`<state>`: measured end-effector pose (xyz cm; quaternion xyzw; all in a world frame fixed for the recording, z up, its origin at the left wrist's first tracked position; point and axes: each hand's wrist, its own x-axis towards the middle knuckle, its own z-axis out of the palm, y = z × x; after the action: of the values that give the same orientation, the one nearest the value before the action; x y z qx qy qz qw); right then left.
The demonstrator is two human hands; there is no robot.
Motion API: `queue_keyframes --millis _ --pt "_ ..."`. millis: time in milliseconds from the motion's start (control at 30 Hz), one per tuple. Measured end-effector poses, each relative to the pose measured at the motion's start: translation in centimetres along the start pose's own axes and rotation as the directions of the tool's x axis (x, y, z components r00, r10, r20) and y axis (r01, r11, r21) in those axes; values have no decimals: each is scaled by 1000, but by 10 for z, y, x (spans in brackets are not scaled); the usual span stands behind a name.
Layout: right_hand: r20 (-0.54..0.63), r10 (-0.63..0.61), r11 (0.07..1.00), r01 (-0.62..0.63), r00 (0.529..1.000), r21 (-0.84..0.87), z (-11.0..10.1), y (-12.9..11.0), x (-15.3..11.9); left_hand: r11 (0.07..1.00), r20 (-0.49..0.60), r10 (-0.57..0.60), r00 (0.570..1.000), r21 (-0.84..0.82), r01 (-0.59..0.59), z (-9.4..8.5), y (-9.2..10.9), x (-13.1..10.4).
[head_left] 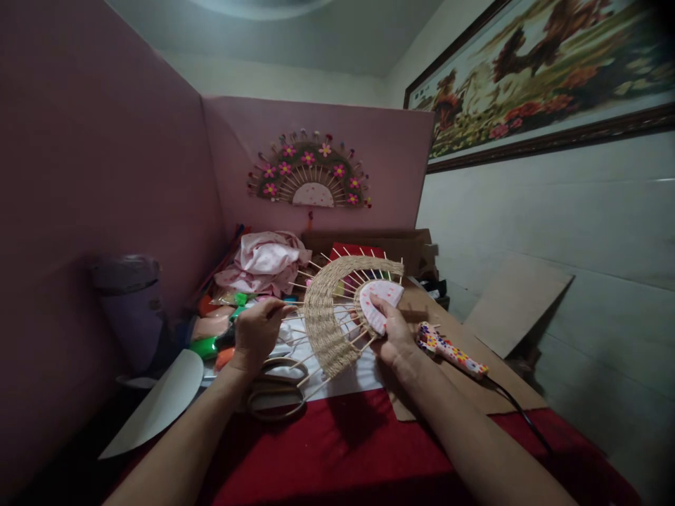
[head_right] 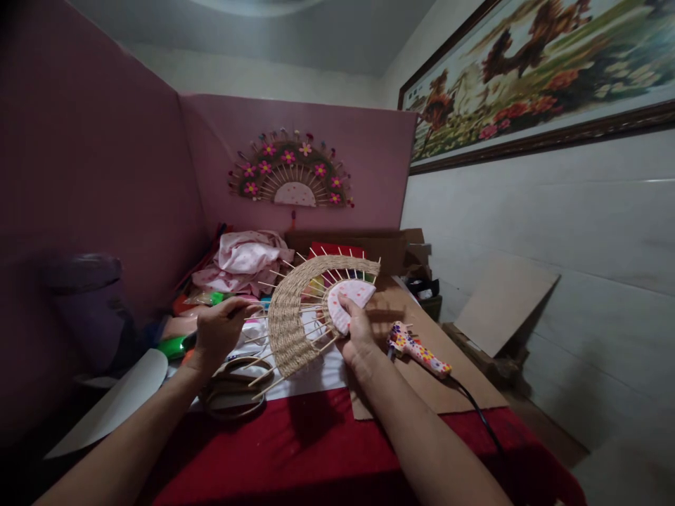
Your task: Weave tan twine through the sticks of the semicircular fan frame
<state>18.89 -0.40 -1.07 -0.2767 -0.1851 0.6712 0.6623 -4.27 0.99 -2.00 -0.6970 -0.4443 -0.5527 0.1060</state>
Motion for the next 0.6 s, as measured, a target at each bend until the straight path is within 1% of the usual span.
queue_keyframes --millis 133,233,300,367,467,600 --pt "-9 -9 1000 9 1000 -12 0 0 1 996 -18 28 999 85 -26 -3 1 0" --pt "-5 6 1000 -6 1000 -25 0 -1 2 991 5 71 997 116 -71 -5 2 2" --pt "0 18 999 -18 1000 -41 0 -1 2 988 33 102 994 113 -106 -5 2 3" --pt "6 33 997 -32 999 -71 0 -1 1 988 57 111 992 100 -116 -6 0 5" --pt "13 48 994 -47 999 -95 0 -1 0 996 73 70 995 50 -74 -4 -6 6" --pt "21 47 996 -45 999 -82 2 -3 -1 996 72 -50 996 -76 56 0 -13 5"
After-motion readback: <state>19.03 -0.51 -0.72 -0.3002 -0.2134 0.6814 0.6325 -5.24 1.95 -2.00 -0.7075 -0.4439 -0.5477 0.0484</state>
